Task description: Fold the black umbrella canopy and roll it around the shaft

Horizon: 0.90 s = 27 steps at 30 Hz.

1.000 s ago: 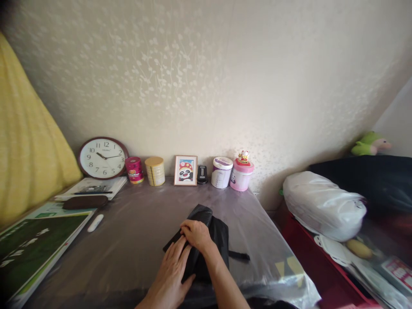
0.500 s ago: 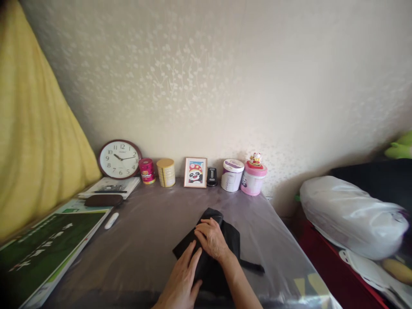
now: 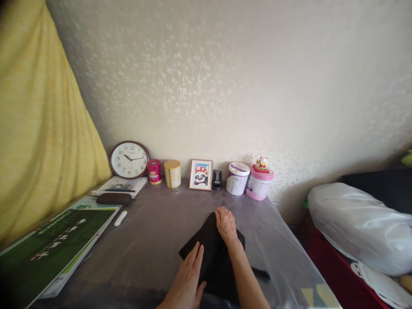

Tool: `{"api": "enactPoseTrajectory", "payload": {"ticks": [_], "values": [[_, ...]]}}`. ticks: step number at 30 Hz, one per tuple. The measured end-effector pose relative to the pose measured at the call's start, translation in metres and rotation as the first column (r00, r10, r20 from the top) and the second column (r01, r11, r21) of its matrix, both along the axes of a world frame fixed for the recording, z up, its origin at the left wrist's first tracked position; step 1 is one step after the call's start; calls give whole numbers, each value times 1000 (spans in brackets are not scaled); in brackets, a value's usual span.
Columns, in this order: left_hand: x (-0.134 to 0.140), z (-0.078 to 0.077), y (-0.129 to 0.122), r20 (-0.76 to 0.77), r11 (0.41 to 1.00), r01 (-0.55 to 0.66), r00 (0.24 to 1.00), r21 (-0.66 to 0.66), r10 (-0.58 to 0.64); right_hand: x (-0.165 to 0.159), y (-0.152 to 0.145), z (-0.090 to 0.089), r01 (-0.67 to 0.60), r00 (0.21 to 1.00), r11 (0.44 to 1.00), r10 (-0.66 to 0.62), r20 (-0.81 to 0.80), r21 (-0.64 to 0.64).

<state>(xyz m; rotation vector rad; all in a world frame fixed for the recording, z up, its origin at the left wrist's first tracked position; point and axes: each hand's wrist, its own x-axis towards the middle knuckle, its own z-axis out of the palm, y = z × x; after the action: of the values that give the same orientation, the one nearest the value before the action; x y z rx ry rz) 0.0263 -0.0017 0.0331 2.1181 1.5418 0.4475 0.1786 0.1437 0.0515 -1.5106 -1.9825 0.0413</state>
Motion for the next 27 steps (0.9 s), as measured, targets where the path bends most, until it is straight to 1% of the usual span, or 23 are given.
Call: {"api": "enactPoseTrajectory", "payload": {"ticks": [1, 2, 4, 5, 6, 7, 8, 11, 14, 16, 19, 22, 24, 27], "values": [[0, 1, 0, 3, 1000, 4, 1000, -2, -4, -1, -7, 0, -22, 999, 999, 23, -29, 32], [-1, 1, 0, 5, 1000, 10, 1000, -4, -10, -2, -15, 0, -72, 996, 996, 75, -50, 49], [-1, 2, 0, 5, 1000, 11, 1000, -3, -11, -6, -28, -4, -201, 978, 979, 203, -45, 38], [-2, 3, 0, 3, 1000, 11, 1000, -3, -11, -7, -31, -7, -242, 970, 970, 242, -29, 28], [-2, 4, 0, 1, 1000, 12, 1000, -2, -12, -7, -33, -10, -252, 968, 967, 252, -13, 29], [-3, 5, 0, 3, 1000, 13, 1000, -3, -13, -6, -32, -12, -233, 972, 972, 234, -3, 40], [-4, 7, 0, 10, 1000, 14, 1000, -3, -14, -4, -29, -15, -186, 982, 981, 187, -3, 59], [-7, 13, -2, 51, 999, 32, 998, -15, -31, 13, -21, -18, 38, 998, 996, -33, -51, 86], [-11, 17, -3, 71, 997, 51, 996, -54, -47, 40, -26, -21, 270, 959, 962, -265, -104, 38], [-12, 17, -2, 74, 997, 49, 996, -61, -45, 60, -37, -27, 369, 922, 929, -367, -123, -5], [-12, 13, 0, 99, 998, 32, 995, -56, -26, 82, -55, -39, 437, 883, 893, -448, -142, -107], [-12, 8, 1, 165, 998, 22, 986, -62, -12, 92, -65, -44, 441, 840, 860, -496, -219, -258], [-13, 5, 1, 210, 998, 29, 978, -50, -17, 92, -67, -41, 402, 823, 855, -494, -281, -327], [-13, 1, 1, 217, 999, 31, 976, -34, -23, 86, -71, -28, 337, 801, 865, -471, -370, -371]]}}
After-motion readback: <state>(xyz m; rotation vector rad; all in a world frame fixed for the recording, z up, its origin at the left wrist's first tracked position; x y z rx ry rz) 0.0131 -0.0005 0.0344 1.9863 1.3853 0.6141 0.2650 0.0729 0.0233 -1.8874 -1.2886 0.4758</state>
